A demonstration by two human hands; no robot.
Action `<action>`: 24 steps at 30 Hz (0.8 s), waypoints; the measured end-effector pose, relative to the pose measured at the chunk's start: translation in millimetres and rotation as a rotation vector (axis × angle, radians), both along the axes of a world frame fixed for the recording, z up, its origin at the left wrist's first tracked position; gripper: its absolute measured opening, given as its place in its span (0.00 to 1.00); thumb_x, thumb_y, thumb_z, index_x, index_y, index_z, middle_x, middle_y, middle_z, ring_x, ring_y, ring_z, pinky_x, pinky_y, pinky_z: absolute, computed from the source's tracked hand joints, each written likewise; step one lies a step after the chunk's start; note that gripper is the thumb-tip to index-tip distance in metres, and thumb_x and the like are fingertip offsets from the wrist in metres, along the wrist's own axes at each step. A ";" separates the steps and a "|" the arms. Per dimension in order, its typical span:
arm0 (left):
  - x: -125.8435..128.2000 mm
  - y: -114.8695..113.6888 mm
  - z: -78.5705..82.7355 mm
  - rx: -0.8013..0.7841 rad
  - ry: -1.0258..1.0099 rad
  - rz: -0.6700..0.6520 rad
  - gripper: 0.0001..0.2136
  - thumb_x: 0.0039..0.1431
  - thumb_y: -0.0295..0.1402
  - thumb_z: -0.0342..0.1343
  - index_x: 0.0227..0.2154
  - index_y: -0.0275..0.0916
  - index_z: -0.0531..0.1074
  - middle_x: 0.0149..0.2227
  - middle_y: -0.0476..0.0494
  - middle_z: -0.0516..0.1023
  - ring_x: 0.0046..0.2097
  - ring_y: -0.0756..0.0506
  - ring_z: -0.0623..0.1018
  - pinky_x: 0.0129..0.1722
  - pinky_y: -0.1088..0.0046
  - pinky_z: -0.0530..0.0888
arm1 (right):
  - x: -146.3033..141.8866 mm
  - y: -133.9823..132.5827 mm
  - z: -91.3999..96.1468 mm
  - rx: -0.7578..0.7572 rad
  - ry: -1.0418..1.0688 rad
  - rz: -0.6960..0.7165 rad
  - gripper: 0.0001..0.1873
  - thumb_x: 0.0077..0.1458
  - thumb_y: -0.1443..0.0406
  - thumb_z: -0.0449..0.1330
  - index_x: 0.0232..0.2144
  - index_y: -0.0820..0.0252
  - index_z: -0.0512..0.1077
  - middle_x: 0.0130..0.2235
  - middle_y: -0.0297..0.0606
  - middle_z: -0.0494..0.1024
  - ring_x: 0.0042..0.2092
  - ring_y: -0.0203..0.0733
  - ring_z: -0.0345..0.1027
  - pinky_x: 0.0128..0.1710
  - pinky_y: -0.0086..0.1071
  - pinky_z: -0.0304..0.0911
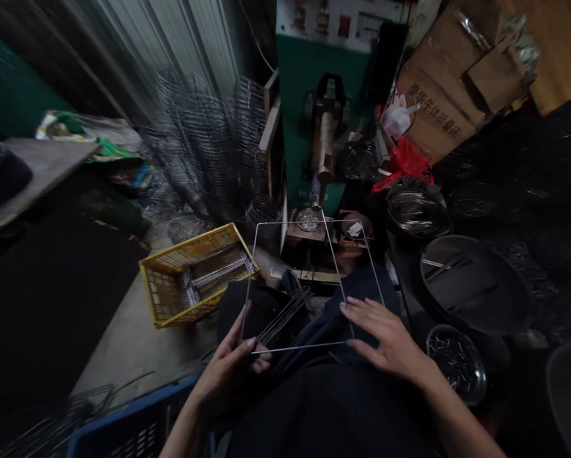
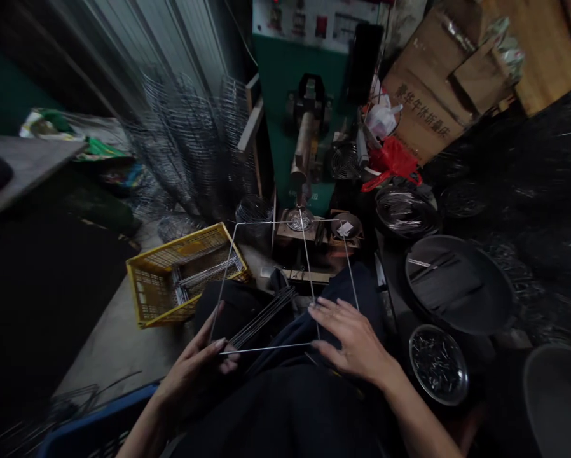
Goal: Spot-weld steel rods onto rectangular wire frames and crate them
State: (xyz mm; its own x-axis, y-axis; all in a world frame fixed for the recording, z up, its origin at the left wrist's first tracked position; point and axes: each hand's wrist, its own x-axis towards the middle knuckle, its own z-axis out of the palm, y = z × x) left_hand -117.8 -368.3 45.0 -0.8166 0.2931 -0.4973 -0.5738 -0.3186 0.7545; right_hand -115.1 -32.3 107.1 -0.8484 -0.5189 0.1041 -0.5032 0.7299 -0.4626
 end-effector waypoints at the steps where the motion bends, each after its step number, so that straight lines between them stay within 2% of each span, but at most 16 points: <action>1: -0.6 1.4 0.1 0.001 0.010 -0.006 0.44 0.59 0.37 0.59 0.68 0.48 0.32 0.29 0.41 0.79 0.28 0.44 0.78 0.27 0.74 0.71 | -2.1 -4.9 -4.5 0.010 -0.011 0.013 0.29 0.61 0.60 0.58 0.63 0.55 0.60 0.60 0.42 0.68 0.64 0.46 0.57 0.62 0.49 0.55; 5: -3.6 5.0 -4.0 0.009 0.034 -0.047 0.45 0.60 0.37 0.58 0.68 0.45 0.29 0.30 0.39 0.80 0.29 0.43 0.79 0.28 0.72 0.72 | -8.0 -13.3 -20.2 0.051 -0.042 0.030 0.28 0.61 0.59 0.57 0.62 0.56 0.61 0.60 0.42 0.68 0.63 0.46 0.58 0.61 0.49 0.56; 9: -7.0 5.9 -14.6 0.039 0.047 -0.090 0.45 0.61 0.37 0.57 0.67 0.45 0.26 0.31 0.38 0.80 0.29 0.43 0.79 0.28 0.72 0.72 | -8.6 -10.5 -30.4 0.104 0.006 -0.138 0.26 0.62 0.60 0.56 0.61 0.57 0.62 0.59 0.42 0.70 0.62 0.47 0.61 0.60 0.49 0.58; 11: -8.8 7.8 -18.4 0.054 0.054 -0.112 0.44 0.62 0.36 0.56 0.67 0.46 0.26 0.31 0.37 0.80 0.30 0.42 0.80 0.28 0.72 0.72 | -8.9 -14.3 -33.3 0.105 0.021 -0.179 0.26 0.62 0.61 0.55 0.61 0.57 0.62 0.59 0.43 0.69 0.62 0.47 0.60 0.60 0.49 0.57; 18: -14.9 21.6 -12.6 0.094 0.067 -0.133 0.43 0.62 0.35 0.55 0.68 0.45 0.28 0.30 0.38 0.80 0.29 0.43 0.80 0.28 0.72 0.72 | -11.3 -47.6 -34.6 -0.021 -0.082 0.033 0.29 0.60 0.62 0.57 0.63 0.55 0.60 0.60 0.42 0.67 0.62 0.46 0.59 0.60 0.47 0.58; 21: -15.5 22.9 -9.7 0.098 0.081 -0.125 0.42 0.62 0.35 0.55 0.68 0.46 0.30 0.30 0.38 0.80 0.29 0.43 0.80 0.27 0.73 0.73 | -8.4 -44.4 -32.8 -0.022 -0.064 -0.017 0.29 0.61 0.62 0.57 0.63 0.55 0.59 0.61 0.43 0.67 0.63 0.47 0.59 0.60 0.49 0.59; 24: -15.5 22.4 -9.7 0.128 0.078 -0.111 0.43 0.61 0.35 0.57 0.68 0.45 0.30 0.29 0.39 0.80 0.28 0.43 0.80 0.26 0.73 0.73 | -5.0 -35.8 -30.2 -0.022 -0.050 -0.061 0.30 0.60 0.63 0.57 0.64 0.54 0.59 0.61 0.43 0.67 0.62 0.47 0.59 0.59 0.46 0.61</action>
State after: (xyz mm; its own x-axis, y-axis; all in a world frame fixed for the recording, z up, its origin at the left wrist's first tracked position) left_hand -133.3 -345.8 35.3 -0.8104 0.4404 -0.3863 -0.5519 -0.3529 0.7556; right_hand -120.1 -68.1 76.9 -0.8827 -0.4645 0.0711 -0.4340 0.7479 -0.5023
